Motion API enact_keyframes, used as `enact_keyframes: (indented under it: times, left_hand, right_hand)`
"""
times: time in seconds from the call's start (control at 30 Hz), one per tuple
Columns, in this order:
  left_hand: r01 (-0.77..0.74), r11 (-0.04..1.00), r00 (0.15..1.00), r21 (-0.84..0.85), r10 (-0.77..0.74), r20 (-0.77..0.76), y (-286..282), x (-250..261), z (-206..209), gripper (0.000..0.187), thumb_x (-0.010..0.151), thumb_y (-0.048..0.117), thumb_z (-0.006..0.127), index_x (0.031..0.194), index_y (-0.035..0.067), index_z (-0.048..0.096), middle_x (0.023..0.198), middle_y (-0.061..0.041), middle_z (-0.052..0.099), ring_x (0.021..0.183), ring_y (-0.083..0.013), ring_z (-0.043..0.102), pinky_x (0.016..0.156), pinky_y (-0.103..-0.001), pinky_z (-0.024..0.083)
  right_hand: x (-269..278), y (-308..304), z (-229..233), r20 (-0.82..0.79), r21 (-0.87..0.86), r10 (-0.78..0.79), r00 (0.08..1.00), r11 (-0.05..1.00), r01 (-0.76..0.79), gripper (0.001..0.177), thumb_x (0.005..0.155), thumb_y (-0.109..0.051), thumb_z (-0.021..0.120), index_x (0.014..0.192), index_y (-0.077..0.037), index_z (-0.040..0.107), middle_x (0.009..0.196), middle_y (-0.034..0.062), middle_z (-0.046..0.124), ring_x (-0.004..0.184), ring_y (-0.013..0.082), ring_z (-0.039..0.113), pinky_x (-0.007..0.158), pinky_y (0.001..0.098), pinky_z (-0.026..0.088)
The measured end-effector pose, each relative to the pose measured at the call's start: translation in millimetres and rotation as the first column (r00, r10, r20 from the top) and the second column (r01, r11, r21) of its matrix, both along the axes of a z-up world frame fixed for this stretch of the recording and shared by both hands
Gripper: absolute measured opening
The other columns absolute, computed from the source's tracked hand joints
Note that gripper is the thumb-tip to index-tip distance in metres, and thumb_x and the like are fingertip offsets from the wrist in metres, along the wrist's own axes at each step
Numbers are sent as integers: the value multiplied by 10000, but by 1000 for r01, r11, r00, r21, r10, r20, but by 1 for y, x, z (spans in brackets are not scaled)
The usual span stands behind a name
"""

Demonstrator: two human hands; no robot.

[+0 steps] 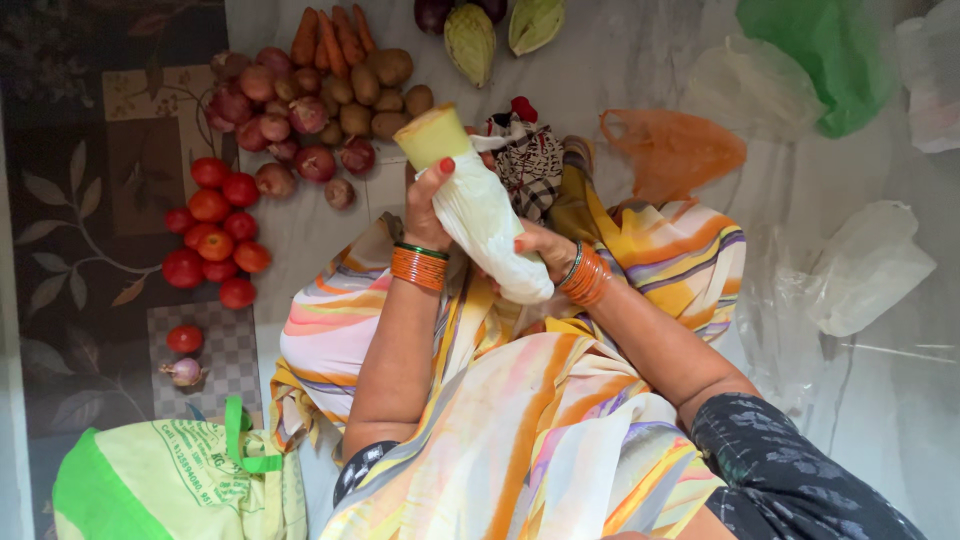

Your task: The person sits on the floor and packs potatoes into a small orange plastic bag. They pick up individual potatoes, place them into the bag, and then tie the bag closed.

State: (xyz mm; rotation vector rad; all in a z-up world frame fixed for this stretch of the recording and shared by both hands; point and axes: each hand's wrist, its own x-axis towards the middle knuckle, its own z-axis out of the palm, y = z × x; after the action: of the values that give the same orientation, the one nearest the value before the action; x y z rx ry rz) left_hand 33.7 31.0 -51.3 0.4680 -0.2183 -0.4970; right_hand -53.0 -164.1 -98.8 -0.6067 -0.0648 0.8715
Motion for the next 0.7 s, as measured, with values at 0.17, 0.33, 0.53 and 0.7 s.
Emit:
enact_keyframes:
  times: [0.17, 0.33, 0.53, 0.7]
  left_hand:
    - [-520, 810, 838, 271, 545, -21, -19, 8, -14, 468, 862, 101, 794, 1262, 1, 574, 1057, -115, 666, 882, -233, 682, 777, -381, 580]
    - [-650, 674, 689, 351, 718, -103, -20, 11, -17, 465, 868, 87, 809, 1260, 28, 564, 1089, -79, 662, 926, -201, 672, 809, -370, 578]
    - [-657, 639, 679, 400, 732, -53, -31, 8, -13, 547, 863, 77, 812, 1330, 52, 530, 1183, -69, 649, 1035, -204, 651, 890, -367, 554]
    - [-604, 656, 769, 453, 629, 114, -43, -5, -7, 557, 902, 115, 811, 1380, 24, 541, 1314, -93, 637, 1171, -222, 624, 1011, -354, 519]
  right_hand:
    - [15, -2, 12, 708, -650, 110, 697, 485, 584, 843, 762, -340, 812, 1454, -32, 443, 1246, 194, 665, 1105, 288, 671, 948, 390, 540]
    - [1, 7, 30, 832, -537, 243, 499, 125, 834, 700, 837, -311, 753, 1443, -64, 503, 1315, 190, 673, 1172, 337, 692, 1014, 392, 555]
    - [2, 12, 54, 946, -313, 160, 280, 245, 918, 617, 835, -232, 703, 1407, -87, 522, 1325, 197, 650, 1208, 376, 678, 1061, 412, 538]
    - [17, 31, 70, 825, -499, 330, 458, 48, 865, 900, 763, -259, 813, 1522, -47, 377, 1325, 259, 634, 1167, 427, 657, 958, 447, 542]
